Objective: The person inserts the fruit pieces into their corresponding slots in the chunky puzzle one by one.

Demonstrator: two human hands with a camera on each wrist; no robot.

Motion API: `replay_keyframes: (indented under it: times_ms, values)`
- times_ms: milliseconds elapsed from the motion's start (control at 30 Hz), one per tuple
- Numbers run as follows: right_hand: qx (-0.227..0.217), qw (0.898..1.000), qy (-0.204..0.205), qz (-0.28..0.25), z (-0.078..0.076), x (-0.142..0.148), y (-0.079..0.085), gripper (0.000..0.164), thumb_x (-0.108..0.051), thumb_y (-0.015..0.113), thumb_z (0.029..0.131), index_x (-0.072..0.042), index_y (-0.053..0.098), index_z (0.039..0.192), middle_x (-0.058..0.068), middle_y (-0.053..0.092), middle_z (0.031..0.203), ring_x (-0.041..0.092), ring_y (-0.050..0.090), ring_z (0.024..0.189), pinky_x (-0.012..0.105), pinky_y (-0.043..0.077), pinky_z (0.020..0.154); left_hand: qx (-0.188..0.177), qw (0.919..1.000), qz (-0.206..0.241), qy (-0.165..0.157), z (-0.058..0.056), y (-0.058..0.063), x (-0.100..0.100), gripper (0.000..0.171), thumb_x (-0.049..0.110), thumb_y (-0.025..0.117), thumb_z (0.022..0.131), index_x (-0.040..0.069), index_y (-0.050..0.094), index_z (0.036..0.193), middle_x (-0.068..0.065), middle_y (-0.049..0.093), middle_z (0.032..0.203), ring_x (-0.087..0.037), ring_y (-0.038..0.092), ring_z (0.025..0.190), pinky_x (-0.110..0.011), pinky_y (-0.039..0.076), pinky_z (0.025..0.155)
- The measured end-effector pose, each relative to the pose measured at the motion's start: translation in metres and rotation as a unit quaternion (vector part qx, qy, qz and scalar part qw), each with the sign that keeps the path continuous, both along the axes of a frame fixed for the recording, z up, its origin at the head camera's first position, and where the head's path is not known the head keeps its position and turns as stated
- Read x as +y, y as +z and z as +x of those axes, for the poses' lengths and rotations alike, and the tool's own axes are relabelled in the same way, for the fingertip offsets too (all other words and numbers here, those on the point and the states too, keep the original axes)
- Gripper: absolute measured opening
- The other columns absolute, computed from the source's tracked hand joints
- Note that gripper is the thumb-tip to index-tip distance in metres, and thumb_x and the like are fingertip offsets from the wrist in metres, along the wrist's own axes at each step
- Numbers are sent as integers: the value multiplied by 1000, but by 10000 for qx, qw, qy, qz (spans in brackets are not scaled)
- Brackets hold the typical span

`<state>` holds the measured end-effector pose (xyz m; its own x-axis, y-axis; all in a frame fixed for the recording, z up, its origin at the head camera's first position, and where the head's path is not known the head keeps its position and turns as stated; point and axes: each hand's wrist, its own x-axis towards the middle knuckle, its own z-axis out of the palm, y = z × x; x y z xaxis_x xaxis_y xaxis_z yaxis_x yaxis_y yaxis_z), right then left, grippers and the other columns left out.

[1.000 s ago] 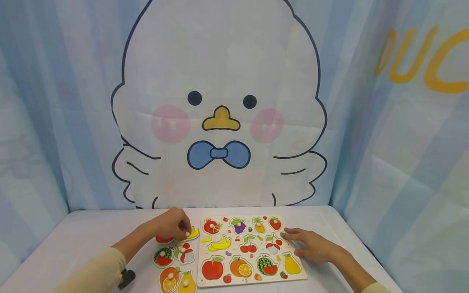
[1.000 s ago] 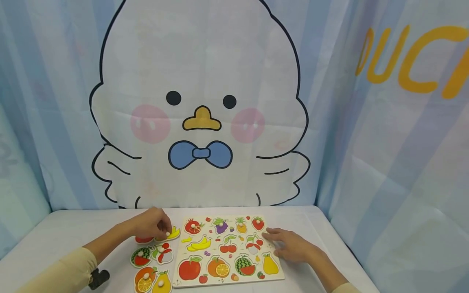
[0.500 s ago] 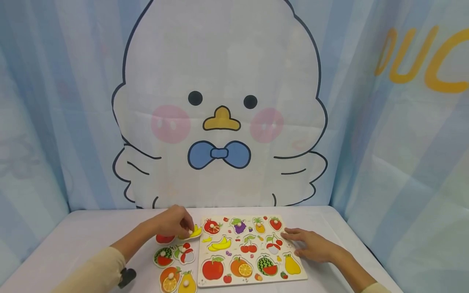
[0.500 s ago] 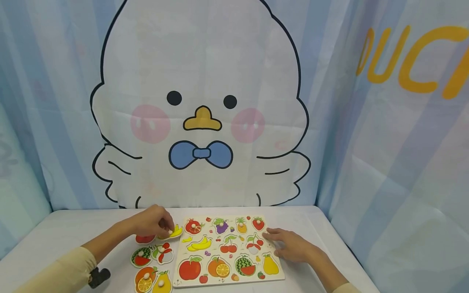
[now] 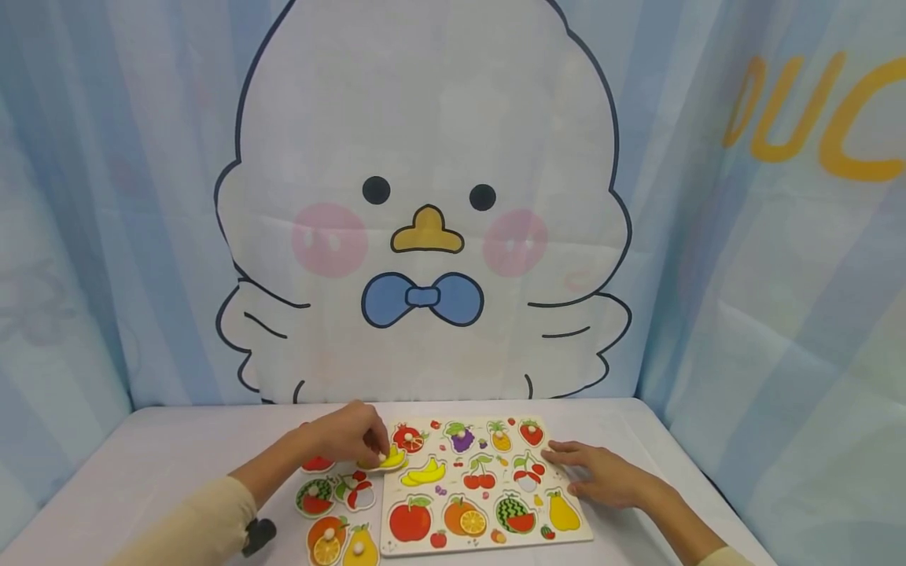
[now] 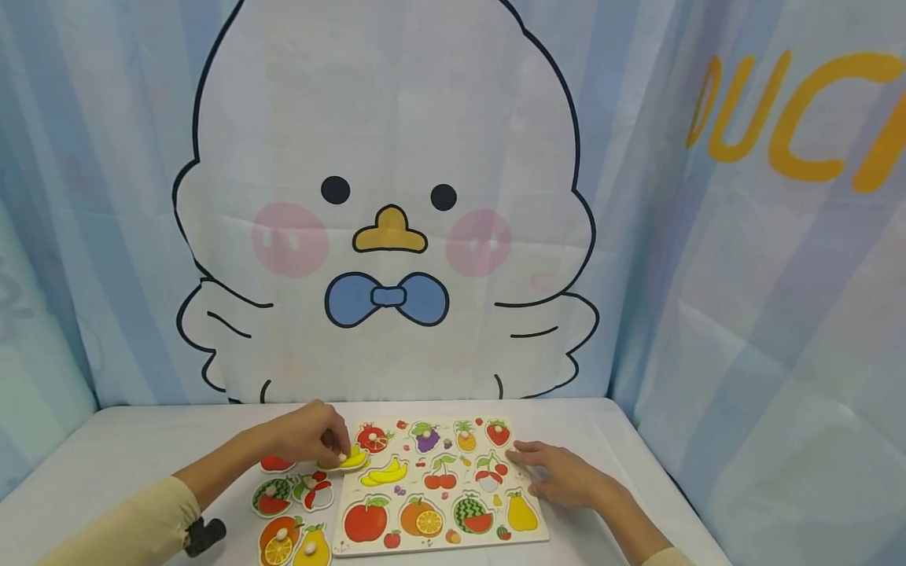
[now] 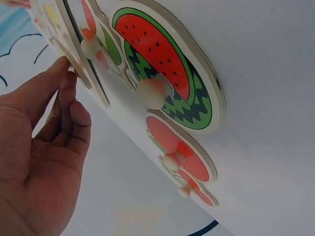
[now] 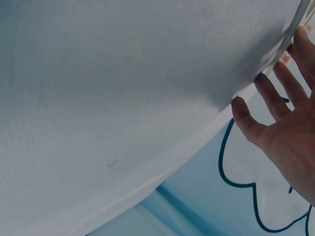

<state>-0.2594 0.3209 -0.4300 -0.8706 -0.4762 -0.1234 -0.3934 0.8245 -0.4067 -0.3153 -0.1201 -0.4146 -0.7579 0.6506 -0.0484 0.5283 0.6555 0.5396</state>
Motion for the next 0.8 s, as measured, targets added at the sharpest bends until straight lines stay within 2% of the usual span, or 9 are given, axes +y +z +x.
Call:
replay_keyframes:
  times_ms: [367,600,800]
  values:
    - [-36,9998,-182,38,0,-2,0,54,-21,68,88,-19,52,139,9,44,147,41,36,134,62,32,102,90,9994,-113,-320,4,4,18,6,15,76,81,21,75,83,12,64,79,-7,56,68,-20,50,64]
    - [-29,9999,-108,-7,0,-1,-2,54,-20,69,87,-18,52,139,10,44,146,41,37,134,63,32,102,77,9989,-228,-414,5,2,33,8,15,76,82,22,74,83,13,63,78,-6,55,67,-19,50,64]
    - [10,10000,-31,-12,-1,0,-2,55,-19,68,87,-18,51,139,10,44,147,41,37,134,63,32,102,222,9976,-291,-584,4,0,42,7,15,75,82,23,74,83,15,62,76,-4,55,65,-18,50,63]
